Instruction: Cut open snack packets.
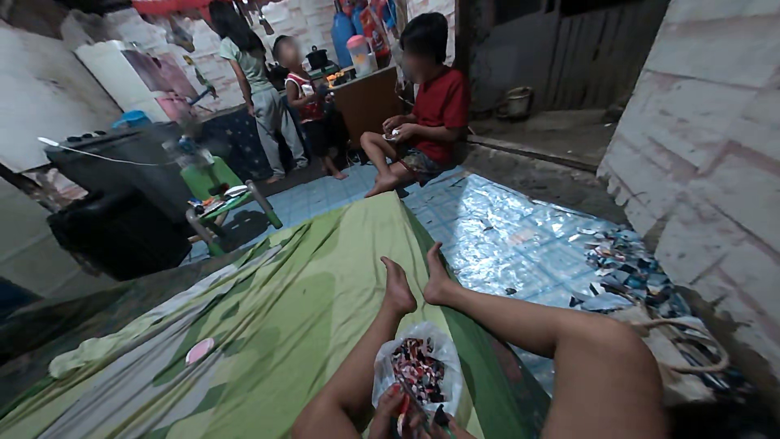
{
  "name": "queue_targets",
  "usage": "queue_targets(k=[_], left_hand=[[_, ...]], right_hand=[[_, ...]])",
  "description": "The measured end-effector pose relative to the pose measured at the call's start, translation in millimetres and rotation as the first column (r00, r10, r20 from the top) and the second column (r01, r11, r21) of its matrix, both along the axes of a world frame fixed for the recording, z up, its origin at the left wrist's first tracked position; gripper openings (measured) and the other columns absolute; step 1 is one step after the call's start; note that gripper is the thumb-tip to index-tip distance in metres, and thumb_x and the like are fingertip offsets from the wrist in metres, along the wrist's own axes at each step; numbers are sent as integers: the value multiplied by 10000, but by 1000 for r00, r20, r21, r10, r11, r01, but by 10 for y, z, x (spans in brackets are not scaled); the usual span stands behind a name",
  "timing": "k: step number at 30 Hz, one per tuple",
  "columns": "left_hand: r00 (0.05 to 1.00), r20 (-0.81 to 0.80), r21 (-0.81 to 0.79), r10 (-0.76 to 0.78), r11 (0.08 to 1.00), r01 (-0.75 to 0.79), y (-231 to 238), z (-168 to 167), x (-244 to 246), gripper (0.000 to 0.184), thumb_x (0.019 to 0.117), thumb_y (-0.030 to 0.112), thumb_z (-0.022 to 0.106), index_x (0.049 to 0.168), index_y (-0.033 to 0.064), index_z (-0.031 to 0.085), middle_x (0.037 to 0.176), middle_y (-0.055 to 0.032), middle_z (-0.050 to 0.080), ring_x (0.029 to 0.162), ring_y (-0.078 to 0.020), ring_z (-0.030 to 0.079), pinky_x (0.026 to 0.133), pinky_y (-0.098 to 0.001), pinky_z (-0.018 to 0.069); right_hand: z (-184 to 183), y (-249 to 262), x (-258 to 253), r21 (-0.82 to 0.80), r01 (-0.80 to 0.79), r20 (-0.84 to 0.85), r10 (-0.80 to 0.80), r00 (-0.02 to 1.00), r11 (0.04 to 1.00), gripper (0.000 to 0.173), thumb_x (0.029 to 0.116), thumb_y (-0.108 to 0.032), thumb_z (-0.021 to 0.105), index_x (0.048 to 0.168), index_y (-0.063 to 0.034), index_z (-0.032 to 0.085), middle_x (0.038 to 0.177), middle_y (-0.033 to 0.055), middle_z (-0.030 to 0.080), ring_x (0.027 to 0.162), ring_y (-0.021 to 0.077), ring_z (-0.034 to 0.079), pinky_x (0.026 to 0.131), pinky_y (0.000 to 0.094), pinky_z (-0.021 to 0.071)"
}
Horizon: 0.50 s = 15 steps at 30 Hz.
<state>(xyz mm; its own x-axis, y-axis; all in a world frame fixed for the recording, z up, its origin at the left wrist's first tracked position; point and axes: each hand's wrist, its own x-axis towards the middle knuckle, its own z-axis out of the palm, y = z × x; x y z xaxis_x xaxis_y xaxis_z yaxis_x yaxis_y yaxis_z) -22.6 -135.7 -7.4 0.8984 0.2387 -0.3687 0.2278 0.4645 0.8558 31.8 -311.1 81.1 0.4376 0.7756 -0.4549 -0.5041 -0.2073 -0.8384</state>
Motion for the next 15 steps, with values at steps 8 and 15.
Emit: queue_targets(k=[8,15], left_hand=[[1000,-4,102,30,994,-29,48,-148,29,268,1072,107,393,1066,21,647,793,0,703,696,-61,665,684,-255,579],[998,31,66,45,997,-47,53,-105,23,310,1061,72,395,1302,5,578,894,2,722,726,-47,667,698,-241,578]], right_hand=[[967,-1,-61,-225,-59,168,98,981,973,301,1088,-32,341,1227,94,577,869,97,648,746,112,629,746,240,526],[548,65,2,-84,9,237,12,971,996,251,1046,-4,470,1204,154,586,889,171,667,725,160,644,731,290,554]])
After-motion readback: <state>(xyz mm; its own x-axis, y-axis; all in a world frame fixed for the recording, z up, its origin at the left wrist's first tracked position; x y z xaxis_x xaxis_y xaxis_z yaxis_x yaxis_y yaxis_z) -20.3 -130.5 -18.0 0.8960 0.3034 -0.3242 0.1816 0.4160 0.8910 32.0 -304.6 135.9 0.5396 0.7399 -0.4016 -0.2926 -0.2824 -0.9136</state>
